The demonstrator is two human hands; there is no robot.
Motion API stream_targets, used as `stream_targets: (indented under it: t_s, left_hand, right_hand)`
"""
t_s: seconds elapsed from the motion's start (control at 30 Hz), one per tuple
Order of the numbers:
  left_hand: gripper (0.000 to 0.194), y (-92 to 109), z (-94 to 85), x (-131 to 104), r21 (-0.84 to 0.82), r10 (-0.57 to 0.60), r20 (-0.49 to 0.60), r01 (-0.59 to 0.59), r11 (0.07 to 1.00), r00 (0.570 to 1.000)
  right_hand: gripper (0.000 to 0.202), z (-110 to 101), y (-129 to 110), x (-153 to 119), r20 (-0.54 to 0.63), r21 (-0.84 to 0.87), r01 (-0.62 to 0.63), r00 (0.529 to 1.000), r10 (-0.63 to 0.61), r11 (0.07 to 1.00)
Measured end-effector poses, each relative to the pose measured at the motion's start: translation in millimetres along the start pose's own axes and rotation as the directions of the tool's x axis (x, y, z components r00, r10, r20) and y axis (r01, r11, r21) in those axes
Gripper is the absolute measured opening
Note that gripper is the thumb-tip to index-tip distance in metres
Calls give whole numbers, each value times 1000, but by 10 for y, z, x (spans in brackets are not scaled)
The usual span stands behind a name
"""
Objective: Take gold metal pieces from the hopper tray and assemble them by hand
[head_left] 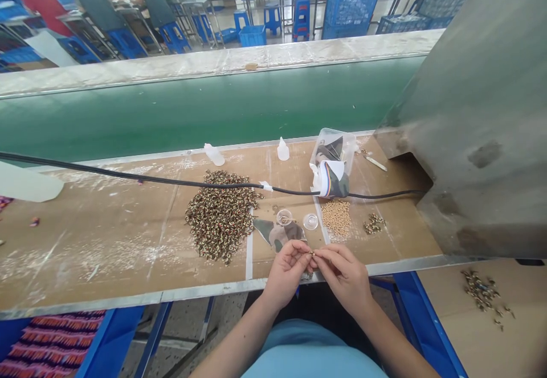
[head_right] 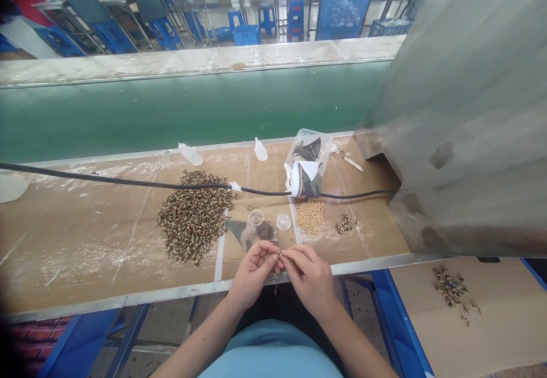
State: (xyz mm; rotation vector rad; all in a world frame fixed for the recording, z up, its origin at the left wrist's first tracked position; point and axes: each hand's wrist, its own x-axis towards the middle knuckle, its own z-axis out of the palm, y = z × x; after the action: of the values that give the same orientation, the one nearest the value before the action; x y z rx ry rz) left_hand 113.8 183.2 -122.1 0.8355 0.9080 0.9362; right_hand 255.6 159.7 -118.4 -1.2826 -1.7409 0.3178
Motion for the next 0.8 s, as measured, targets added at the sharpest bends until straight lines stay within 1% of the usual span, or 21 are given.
stream_targets:
  t_s: [0.1,0.23,0.37,0.5,0.57,0.67,0.77,0.8]
  left_hand:
    - [33,-4,3,-7,-1,17,22,-17,1000,1000]
    - [33,-14,3,-3,-33,27,30,-26,999,999]
    - [35,-18,-6,0,-39,11,25,-10,999,1000]
    - [35,1,-9,2,-40,3,37,-2,999,999]
    - [34,14,0,4,-32,4,44,-3,999,999]
    - [35,22,29,4,-18,-11,25,12,1000,1000]
    - [39,4,56,10,-7,-22,19,22,1000,1000]
    - [39,-7,60,16,2,-18,23,18,1000,1000]
  right_hand:
    - [16,-22,-1,-2,-3,-32,65,998,-65,997]
    - [19,-42,11,-10,-2,-27,125,992,-125,992]
    - [19,-43,33,-21,18,-35,150,989,-150,988]
    - [17,-44,29,-28,28,-83,164,986,-162,983]
    - [15,-49,25,-23,27,-81,150,989,-148,985]
    - [12,-79,56,-4,29,-64,85,996,-83,994]
    - [16,-149,174,20,-23,-155,36,999,-40,987]
    - [19,-180,234,28,-60,-195,22,998,-35,981]
